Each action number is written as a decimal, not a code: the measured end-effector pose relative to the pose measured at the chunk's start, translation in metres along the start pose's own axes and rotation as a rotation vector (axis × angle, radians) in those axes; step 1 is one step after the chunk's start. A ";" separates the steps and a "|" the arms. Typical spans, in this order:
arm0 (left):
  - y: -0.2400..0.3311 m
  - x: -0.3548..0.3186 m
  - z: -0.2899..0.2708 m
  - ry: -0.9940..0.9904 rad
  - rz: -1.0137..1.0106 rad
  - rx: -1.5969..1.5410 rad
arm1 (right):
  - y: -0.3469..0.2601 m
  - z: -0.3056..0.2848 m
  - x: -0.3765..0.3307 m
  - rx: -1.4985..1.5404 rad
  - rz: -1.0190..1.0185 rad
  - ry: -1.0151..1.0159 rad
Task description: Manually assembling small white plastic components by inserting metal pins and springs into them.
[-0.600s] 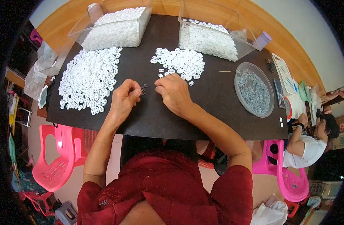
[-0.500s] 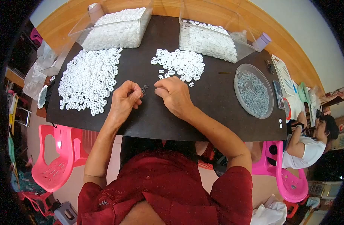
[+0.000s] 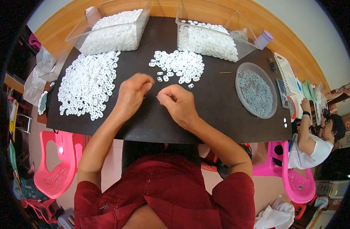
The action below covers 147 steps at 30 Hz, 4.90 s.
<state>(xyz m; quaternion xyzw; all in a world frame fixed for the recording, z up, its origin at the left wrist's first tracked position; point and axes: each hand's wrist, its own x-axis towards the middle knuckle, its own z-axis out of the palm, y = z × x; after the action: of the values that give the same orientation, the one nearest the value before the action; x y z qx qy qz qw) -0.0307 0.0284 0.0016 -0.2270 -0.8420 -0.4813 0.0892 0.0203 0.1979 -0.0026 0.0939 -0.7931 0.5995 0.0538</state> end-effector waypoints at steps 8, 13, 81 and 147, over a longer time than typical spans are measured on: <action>-0.026 0.047 0.028 -0.133 0.368 0.479 | 0.005 -0.028 -0.019 0.127 0.047 0.173; -0.031 0.049 0.024 -0.189 0.315 0.526 | 0.008 -0.025 -0.020 0.066 -0.053 0.166; 0.043 -0.079 -0.015 0.105 -0.342 -0.580 | -0.026 0.041 -0.038 0.274 -0.008 0.067; 0.032 -0.069 -0.001 0.156 -0.513 -1.056 | -0.032 0.008 -0.002 -0.189 -0.163 -0.112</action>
<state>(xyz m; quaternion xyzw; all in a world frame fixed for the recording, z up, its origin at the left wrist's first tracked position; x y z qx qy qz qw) 0.0449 0.0209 0.0016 0.0061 -0.5072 -0.8567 -0.0936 0.0296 0.1822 0.0253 0.1857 -0.8374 0.5097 0.0665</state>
